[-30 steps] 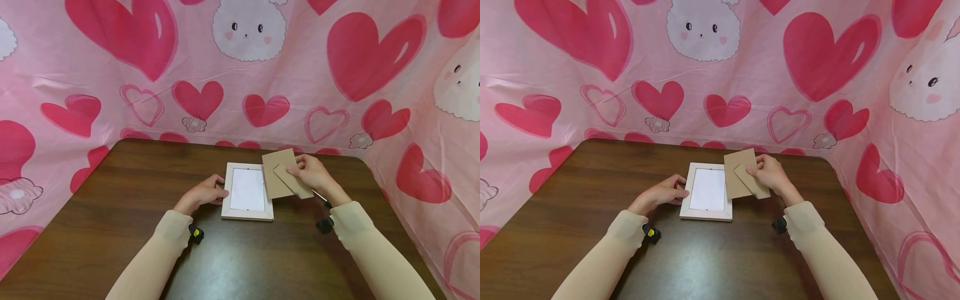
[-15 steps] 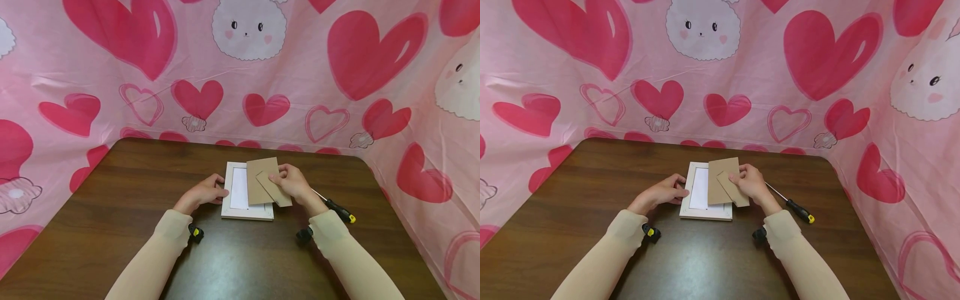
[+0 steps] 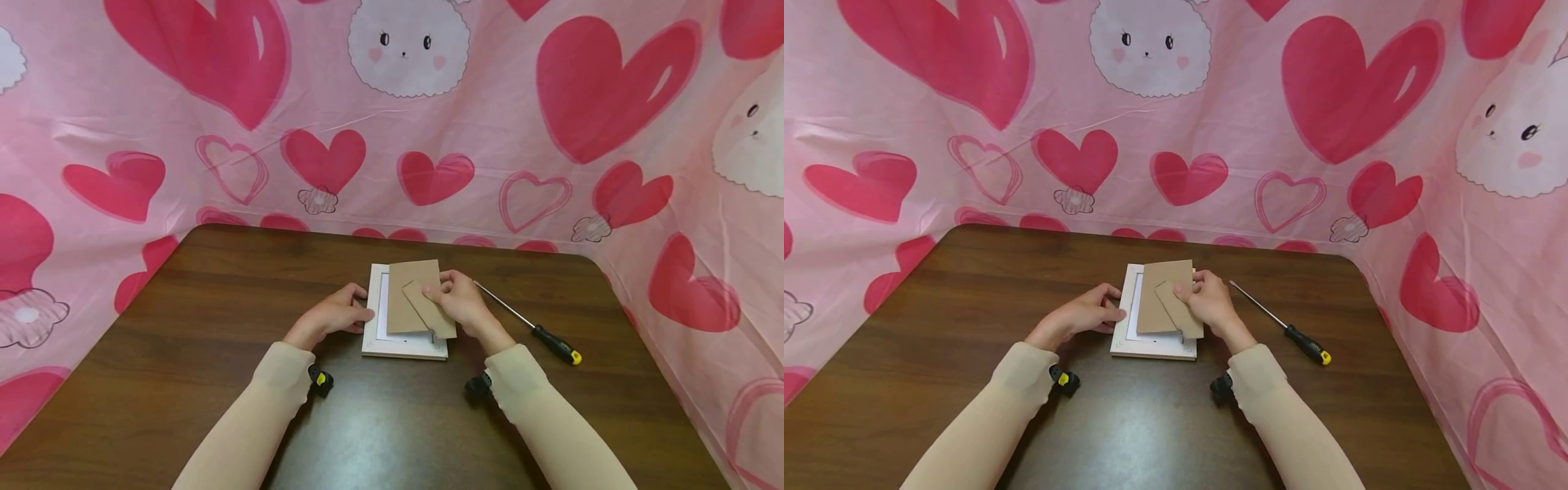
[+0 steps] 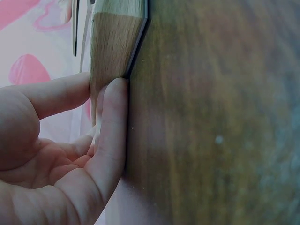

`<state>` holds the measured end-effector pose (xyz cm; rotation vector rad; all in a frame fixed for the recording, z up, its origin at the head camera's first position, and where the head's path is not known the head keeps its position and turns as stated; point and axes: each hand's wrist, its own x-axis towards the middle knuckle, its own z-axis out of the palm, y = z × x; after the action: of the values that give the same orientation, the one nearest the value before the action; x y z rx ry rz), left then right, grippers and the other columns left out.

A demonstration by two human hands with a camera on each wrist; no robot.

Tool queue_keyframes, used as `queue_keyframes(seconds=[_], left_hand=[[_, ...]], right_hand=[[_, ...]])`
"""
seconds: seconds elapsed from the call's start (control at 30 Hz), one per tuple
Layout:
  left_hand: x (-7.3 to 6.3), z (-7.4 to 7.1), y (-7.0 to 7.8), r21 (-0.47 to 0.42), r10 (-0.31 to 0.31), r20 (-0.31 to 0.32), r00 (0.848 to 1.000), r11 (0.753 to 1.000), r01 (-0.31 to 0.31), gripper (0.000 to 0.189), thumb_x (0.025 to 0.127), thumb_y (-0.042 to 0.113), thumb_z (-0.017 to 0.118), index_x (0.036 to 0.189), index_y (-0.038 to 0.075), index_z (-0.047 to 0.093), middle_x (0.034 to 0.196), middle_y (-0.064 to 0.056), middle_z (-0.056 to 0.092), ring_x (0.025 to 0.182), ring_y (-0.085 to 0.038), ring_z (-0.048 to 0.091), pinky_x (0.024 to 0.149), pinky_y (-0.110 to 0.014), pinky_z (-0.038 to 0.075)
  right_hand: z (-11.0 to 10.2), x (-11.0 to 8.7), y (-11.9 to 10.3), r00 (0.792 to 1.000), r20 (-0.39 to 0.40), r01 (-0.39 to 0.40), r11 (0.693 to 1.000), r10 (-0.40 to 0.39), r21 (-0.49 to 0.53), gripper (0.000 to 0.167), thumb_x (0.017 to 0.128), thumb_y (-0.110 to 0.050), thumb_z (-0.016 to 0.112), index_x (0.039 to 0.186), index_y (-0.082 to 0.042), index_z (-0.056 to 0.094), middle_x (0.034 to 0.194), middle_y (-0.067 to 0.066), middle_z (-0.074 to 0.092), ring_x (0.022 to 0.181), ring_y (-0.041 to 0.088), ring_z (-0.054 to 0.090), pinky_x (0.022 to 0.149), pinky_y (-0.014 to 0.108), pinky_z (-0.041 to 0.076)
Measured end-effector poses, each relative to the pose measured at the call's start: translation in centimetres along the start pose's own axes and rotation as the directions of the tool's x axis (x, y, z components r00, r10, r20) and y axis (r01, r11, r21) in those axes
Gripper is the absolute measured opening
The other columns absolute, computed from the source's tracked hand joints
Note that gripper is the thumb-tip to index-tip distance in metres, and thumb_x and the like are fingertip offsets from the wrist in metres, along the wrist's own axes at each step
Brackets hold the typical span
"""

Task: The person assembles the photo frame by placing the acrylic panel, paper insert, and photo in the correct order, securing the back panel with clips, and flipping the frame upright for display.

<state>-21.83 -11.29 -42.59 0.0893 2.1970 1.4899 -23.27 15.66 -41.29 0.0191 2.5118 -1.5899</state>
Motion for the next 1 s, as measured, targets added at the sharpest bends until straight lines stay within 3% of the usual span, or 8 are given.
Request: queue_keyframes(seconds=[0.6,0.83,1.0], left_hand=[[0.2,0.1,-0.1,-0.001,0.001,-0.003,1.0,1.0,-0.001,0.051,0.102,0.013,0.069,0.144,-0.003,0.044,0.107,-0.018,0.06,0.097,-0.025,0.067,0.094,-0.042,0.062],[0.3,-0.1,-0.2,0.013,-0.008,-0.003,1.0,1.0,0.008,0.052,0.103,0.014,0.07,0.144,-0.002,0.044,0.107,-0.017,0.059,0.097,-0.026,0.067,0.093,-0.042,0.062],[0.3,-0.1,-0.2,0.005,0.0,-0.004,1.0,1.0,0.0,0.052,0.103,0.013,0.069,0.144,-0.003,0.043,0.107,-0.018,0.059,0.097,-0.026,0.067,0.093,-0.042,0.062]], right_hand=[[1.4,-0.3,-0.2,1.0,-0.024,-0.02,0.999,0.02,-0.035,0.049,0.101,-0.021,0.075,0.135,0.005,0.054,0.115,0.023,0.072,0.089,0.025,0.073,0.074,0.035,0.063],[1.6,-0.3,-0.2,0.999,-0.035,-0.018,0.996,0.015,-0.083,0.051,0.1,-0.023,0.076,0.136,0.005,0.054,0.114,0.022,0.072,0.093,0.027,0.072,0.077,0.036,0.062],[1.7,-0.3,-0.3,0.999,-0.054,-0.001,0.986,-0.008,-0.167,0.056,0.098,-0.027,0.078,0.137,0.006,0.055,0.108,0.017,0.07,0.097,0.027,0.067,0.087,0.041,0.058]])
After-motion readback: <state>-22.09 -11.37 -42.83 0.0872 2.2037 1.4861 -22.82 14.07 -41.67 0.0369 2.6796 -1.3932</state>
